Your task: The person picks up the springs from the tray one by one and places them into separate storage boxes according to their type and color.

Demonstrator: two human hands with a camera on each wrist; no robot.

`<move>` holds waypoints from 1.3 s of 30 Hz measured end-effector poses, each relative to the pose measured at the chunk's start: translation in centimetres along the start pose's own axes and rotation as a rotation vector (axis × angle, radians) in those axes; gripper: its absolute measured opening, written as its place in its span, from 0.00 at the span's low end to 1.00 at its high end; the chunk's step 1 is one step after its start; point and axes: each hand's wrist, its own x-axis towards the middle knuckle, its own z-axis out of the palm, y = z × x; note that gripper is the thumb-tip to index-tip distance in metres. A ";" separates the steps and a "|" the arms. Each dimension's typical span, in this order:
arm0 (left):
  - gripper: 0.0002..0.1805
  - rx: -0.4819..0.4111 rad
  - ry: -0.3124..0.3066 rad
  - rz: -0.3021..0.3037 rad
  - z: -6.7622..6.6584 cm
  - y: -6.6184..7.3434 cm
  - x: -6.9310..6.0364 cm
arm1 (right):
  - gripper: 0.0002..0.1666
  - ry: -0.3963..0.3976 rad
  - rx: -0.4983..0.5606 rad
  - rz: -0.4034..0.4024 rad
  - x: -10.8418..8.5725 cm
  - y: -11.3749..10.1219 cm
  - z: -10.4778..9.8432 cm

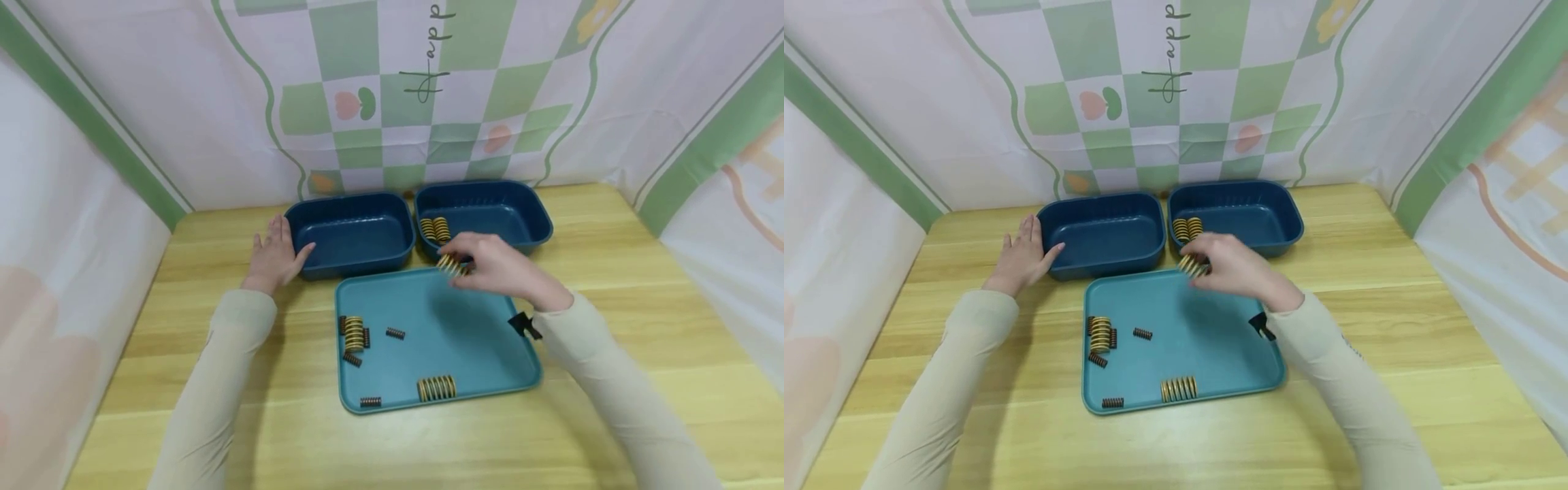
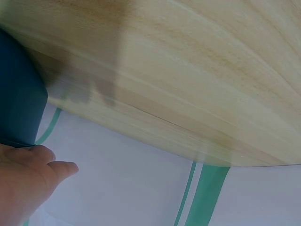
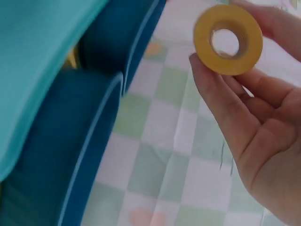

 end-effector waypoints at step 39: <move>0.46 0.012 -0.005 -0.007 -0.1 0.1 -0.1 | 0.20 0.039 0.180 0.631 8.6 13.9 3.3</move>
